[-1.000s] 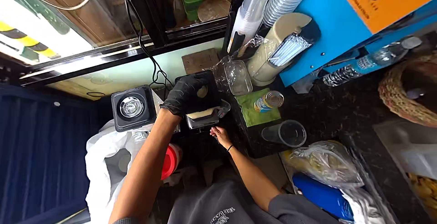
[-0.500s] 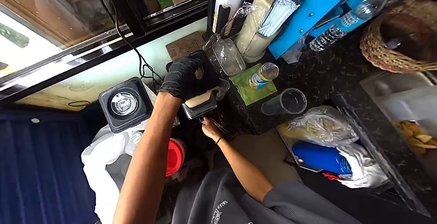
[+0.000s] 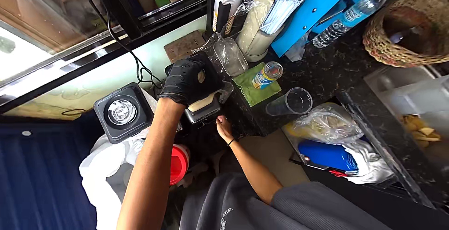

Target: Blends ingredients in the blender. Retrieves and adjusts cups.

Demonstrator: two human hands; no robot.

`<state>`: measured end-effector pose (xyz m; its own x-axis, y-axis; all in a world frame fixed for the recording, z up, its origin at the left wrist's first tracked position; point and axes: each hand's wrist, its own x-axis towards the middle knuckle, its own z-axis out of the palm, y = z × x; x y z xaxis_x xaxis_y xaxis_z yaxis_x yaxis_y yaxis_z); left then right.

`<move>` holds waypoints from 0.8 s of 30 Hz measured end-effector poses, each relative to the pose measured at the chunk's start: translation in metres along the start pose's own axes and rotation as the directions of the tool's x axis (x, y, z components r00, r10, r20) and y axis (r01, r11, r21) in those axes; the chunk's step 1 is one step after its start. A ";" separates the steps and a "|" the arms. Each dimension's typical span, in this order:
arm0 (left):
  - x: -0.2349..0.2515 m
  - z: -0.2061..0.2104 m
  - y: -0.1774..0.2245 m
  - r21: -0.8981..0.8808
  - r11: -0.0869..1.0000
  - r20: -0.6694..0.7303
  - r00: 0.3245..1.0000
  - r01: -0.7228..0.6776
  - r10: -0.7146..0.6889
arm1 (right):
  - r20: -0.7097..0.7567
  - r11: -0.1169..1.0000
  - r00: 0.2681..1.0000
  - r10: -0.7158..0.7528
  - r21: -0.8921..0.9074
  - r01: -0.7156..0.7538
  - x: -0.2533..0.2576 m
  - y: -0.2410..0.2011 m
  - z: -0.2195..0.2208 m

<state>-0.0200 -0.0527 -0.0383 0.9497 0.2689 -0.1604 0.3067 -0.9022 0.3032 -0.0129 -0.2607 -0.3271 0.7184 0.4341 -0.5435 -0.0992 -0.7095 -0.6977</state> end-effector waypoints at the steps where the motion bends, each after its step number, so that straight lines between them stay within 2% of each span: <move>1: 0.001 -0.001 0.001 0.002 1.000 0.003 1.000 -0.001 0.001 | 0.033 0.988 0.999 0.025 0.150 -0.030 0.011 0.000 0.004; 3: 0.002 -0.001 0.001 0.013 1.000 0.011 1.000 0.001 -0.001 | 0.053 0.965 0.996 0.078 0.246 -0.089 0.021 -0.006 0.010; 6: 0.004 -0.004 0.000 0.018 0.999 0.021 0.999 -0.041 0.041 | 0.066 0.976 0.993 0.099 0.188 -0.110 0.023 -0.011 0.010; 11: 0.011 0.004 -0.011 0.035 0.997 0.013 0.998 -0.064 0.064 | 0.140 0.968 0.983 0.117 0.204 -0.144 0.027 -0.007 0.003; 13: 0.017 0.020 -0.022 0.070 0.995 -0.053 0.996 -0.067 0.071 | 0.060 0.985 0.995 0.080 0.147 -0.088 0.020 -0.010 -0.010; 14: 0.017 0.018 -0.021 0.066 0.996 -0.054 0.996 -0.062 0.066 | -0.087 0.990 0.996 0.005 0.140 0.007 0.011 -0.016 -0.021; 15: 0.016 0.010 -0.016 0.044 0.997 -0.041 0.997 -0.061 0.063 | -0.246 0.966 0.960 -0.134 0.182 0.181 0.001 -0.026 -0.035; 16: 0.012 -0.001 -0.007 0.011 0.998 -0.021 0.998 -0.058 0.058 | -0.346 0.892 0.885 -0.311 0.216 0.398 -0.008 -0.039 -0.051; 17: 0.008 -0.008 0.000 -0.014 0.998 -0.012 0.998 -0.058 0.058 | -0.366 0.787 0.794 -0.486 0.212 0.580 -0.013 -0.055 -0.069; 18: 0.005 -0.011 0.003 -0.038 0.996 -0.028 0.996 -0.082 0.081 | -0.335 0.686 0.710 -0.619 0.208 0.697 -0.014 -0.073 -0.084; 19: 0.003 -0.012 0.006 -0.058 0.990 -0.066 0.990 -0.132 0.128 | -0.276 0.627 0.669 -0.690 0.235 0.743 -0.011 -0.090 -0.095; 21: 0.003 -0.014 0.010 -0.089 0.976 -0.137 0.973 -0.200 0.187 | -0.140 0.589 0.691 -0.709 0.422 0.689 0.009 -0.117 -0.102; 22: 0.006 -0.008 0.004 -0.078 0.980 -0.150 0.974 -0.183 0.170 | -0.110 0.572 0.694 -0.711 0.484 0.662 0.019 -0.123 -0.099; 24: 0.008 0.000 -0.007 -0.088 0.996 -0.069 0.997 -0.024 0.018 | -0.145 0.526 0.683 -0.716 0.531 0.664 0.023 -0.131 -0.090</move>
<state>-0.0144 -0.0441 -0.0415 0.9570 0.2757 -0.0898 0.2886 -0.8753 0.3881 0.0785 -0.2077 -0.2064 0.6614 0.7239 0.1963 0.0597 0.2101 -0.9759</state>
